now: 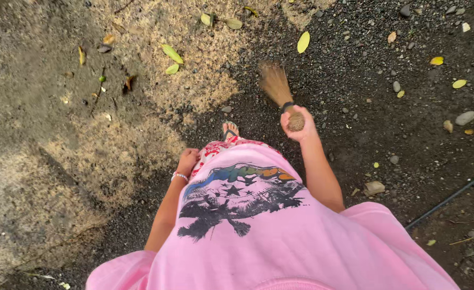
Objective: The person sweeps an outdoor concrete ground using a handheld bundle of sticks, moving leaves and debris together.
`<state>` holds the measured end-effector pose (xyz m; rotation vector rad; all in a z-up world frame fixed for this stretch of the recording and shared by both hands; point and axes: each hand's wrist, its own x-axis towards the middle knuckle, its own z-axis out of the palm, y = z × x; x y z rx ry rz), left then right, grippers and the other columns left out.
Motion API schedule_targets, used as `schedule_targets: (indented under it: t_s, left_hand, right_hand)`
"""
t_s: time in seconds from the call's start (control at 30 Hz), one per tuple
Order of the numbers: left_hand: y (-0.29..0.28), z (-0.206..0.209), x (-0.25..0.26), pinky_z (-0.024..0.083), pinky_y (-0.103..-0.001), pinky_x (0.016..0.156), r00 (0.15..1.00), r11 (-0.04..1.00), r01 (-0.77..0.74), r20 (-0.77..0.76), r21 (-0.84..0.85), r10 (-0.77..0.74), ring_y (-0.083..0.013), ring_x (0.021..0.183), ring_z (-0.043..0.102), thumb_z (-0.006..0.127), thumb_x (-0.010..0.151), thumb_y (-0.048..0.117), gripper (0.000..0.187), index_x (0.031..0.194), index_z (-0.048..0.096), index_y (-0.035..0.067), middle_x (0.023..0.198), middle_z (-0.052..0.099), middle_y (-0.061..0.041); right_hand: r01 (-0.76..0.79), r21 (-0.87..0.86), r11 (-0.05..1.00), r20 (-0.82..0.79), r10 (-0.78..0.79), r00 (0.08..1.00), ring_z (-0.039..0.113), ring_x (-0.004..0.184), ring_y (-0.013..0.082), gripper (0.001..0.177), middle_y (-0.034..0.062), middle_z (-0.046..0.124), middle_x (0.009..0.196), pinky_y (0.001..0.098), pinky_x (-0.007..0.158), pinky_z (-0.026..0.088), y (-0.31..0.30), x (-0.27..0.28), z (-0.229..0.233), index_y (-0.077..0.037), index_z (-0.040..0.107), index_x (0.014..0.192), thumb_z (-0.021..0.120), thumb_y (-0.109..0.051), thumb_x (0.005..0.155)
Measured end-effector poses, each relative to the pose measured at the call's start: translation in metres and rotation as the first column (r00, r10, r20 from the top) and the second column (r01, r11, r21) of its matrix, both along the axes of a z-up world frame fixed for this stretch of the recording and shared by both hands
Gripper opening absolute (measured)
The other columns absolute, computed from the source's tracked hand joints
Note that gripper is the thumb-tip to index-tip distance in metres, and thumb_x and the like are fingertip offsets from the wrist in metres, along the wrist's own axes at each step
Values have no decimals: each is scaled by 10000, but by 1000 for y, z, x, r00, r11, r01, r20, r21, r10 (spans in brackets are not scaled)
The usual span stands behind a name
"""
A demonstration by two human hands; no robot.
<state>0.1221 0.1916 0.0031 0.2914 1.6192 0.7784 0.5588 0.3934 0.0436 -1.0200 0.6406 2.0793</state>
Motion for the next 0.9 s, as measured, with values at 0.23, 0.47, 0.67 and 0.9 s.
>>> schedule_targets:
  t_s: [0.23, 0.47, 0.67, 0.9]
  left_hand:
    - [19, -7, -10, 571, -311, 772, 993, 995, 30, -117, 93, -19, -172, 861, 697, 575, 973, 218, 293, 1142, 668, -3, 975, 720, -109]
    - [-24, -9, -2, 562, -326, 782, 993, 982, -107, 63, 153, 99, -184, 852, 652, 588, 1006, 228, 315, 1194, 634, -21, 976, 686, -123]
    - [-41, 7, -7, 524, -319, 730, 999, 988, -37, 13, -151, 39, -164, 840, 622, 523, 1028, 268, 317, 1193, 664, 37, 975, 686, -81]
    - [22, 25, 5, 456, -441, 992, 949, 973, -164, 242, -162, 200, -226, 1200, 589, 664, 952, 428, 512, 1382, 571, 166, 1343, 623, -76]
  right_hand:
    - [-339, 119, 933, 378, 274, 885, 688, 763, 278, 402, 162, 663, 946, 391, 603, 567, 65, 74, 38, -22, 602, 1128, 772, -236, 834]
    - [-433, -20, 901, 516, 380, 767, 681, 783, 293, 325, 159, 650, 908, 424, 668, 602, 131, 42, 18, -23, 540, 1112, 732, -196, 914]
    - [-520, -2, 854, 486, 455, 746, 698, 771, 276, 366, 131, 673, 895, 416, 674, 619, 142, -20, -15, -73, 560, 1108, 767, -232, 852]
    - [-774, 165, 612, 496, 626, 601, 715, 752, 280, 365, 143, 716, 878, 436, 679, 618, 53, -161, -31, -25, 601, 1101, 811, -136, 825]
